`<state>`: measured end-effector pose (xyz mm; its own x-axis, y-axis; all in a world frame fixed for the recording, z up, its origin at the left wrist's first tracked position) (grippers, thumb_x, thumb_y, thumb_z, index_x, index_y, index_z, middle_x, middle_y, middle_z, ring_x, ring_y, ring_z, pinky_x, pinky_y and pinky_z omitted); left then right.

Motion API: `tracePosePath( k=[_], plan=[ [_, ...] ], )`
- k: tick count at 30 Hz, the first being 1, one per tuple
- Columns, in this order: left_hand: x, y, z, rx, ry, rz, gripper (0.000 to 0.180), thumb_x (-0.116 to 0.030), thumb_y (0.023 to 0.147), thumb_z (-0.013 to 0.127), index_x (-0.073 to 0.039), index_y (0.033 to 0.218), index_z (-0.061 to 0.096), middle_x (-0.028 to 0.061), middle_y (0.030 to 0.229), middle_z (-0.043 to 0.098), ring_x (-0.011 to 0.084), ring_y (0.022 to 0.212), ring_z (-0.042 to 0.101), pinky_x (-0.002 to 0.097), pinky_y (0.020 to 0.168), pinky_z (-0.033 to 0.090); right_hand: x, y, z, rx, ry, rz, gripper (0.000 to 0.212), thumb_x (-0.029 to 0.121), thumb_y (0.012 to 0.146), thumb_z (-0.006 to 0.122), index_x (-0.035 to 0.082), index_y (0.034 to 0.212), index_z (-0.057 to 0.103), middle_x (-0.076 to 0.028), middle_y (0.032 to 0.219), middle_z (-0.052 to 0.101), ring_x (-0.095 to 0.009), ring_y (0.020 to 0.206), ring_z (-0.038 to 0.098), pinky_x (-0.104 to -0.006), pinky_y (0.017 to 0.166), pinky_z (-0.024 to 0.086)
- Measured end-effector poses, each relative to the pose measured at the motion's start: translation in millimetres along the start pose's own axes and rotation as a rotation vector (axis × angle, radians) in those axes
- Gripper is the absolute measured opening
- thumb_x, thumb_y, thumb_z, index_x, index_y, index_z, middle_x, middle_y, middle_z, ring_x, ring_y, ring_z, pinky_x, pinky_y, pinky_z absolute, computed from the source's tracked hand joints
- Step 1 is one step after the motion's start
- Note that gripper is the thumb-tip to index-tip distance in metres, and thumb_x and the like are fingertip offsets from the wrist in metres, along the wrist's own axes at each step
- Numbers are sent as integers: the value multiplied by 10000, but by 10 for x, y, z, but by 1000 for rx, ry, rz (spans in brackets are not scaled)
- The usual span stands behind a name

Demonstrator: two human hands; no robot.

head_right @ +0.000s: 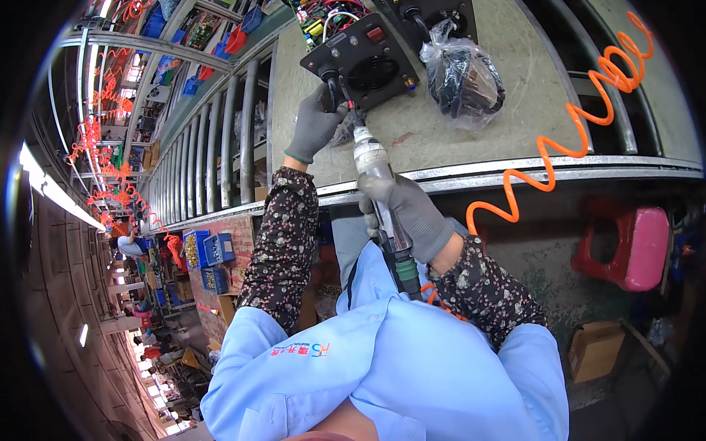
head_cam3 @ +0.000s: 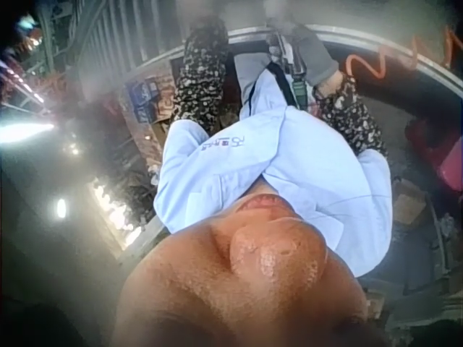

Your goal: The person secures internal components of an electronic device by driving screws into a circuit board and cables within an electronic housing using an electric screwdriver.

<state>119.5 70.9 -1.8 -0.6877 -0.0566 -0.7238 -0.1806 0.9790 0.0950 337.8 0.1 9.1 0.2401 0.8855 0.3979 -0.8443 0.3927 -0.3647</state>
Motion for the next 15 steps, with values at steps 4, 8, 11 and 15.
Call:
tracePosePath(
  k=[4,8,11,15],
  plan=[
    [17,13,39,-8,-74,-6,336,-41,679,593,34,996,513,157,920,609,219,878,604,299,763,464,-101,102,-59,374,493,5,392,372,783,579,54,976,455,-55,781,517,-121,608,510,-282,550,450],
    [-17,-16,31,-16,-68,15,361,-36,676,590,45,1016,497,163,949,599,219,904,594,296,782,458,-120,97,-30,51,48,-44,372,365,797,564,58,973,452,-45,763,520,-117,586,510,-267,534,458],
    [-18,-23,25,-3,-74,-40,391,-36,676,588,53,1041,481,162,958,594,217,913,589,294,787,454,-39,43,46,26,43,-41,332,348,808,553,59,943,461,-39,756,525,-108,573,511,-258,518,460],
    [124,1,22,-13,-106,-13,410,-41,680,588,55,1061,472,164,959,590,218,911,585,300,787,450,-122,74,32,5,-51,-68,290,315,797,579,56,887,485,-14,676,521,-79,513,526,-211,451,455]
  ],
)
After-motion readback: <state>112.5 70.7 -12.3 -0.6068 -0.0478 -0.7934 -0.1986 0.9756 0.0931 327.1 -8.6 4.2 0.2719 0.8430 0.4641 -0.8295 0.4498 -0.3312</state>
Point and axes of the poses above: each hand's wrist, its own y-axis towards the middle knuckle, its own z-axis out of the palm, x = y × z, the point moved 2 cm from there along y, towards the middle knuckle
